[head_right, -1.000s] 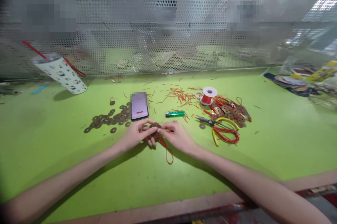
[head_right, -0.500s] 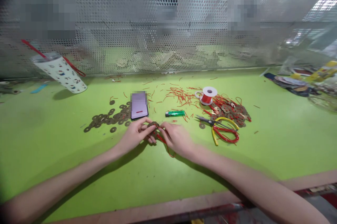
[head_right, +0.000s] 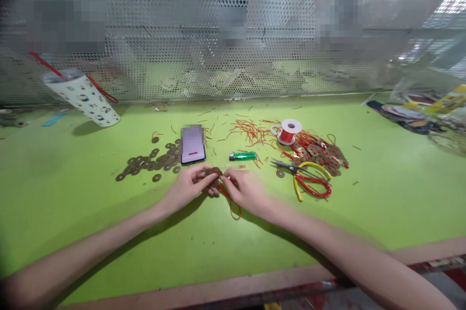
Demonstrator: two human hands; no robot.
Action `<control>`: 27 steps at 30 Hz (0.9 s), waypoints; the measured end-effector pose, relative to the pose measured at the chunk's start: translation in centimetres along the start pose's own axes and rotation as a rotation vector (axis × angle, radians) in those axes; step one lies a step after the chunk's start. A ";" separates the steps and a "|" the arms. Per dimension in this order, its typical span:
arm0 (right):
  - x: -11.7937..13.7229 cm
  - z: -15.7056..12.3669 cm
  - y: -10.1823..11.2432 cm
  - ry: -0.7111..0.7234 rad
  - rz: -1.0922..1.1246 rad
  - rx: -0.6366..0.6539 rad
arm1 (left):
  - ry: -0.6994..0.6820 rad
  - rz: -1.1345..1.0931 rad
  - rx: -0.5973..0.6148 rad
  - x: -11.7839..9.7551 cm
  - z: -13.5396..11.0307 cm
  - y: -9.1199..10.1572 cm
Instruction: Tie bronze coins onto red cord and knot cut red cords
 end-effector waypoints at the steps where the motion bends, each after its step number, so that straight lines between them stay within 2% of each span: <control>1: -0.1 0.1 -0.1 -0.032 0.048 0.017 | -0.011 0.007 -0.015 0.0 -0.1 0.0; 6: -0.3 0.2 -0.4 -0.119 0.210 0.037 | -0.041 0.002 -0.077 -0.1 -0.2 0.0; 11: -0.3 0.1 -0.6 -0.194 0.314 0.045 | -0.075 0.036 -0.084 0.2 -0.4 0.0; 14: -0.1 0.1 -0.8 -0.238 0.391 0.061 | -0.154 0.147 -0.057 0.2 -0.6 0.1; 20: 0.2 0.0 -0.9 -0.320 0.515 0.042 | -0.419 0.545 -0.035 -0.1 -1.0 0.2; 23: 0.0 0.0 -1.2 -0.347 0.567 0.058 | -0.460 0.617 -0.038 -0.3 -1.0 0.1; 27: -0.1 0.0 -1.3 -0.351 0.585 0.060 | -0.448 0.628 -0.067 -0.5 -1.0 0.0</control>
Point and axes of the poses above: each hand's wrist, its own z-axis towards the middle knuckle, its own y-axis out of the back of the hand, x = y × z, the point moved 4 cm from there along z, towards the middle knuckle, and after that the axes turned 12 degrees about -z, right-handed, at the moved point
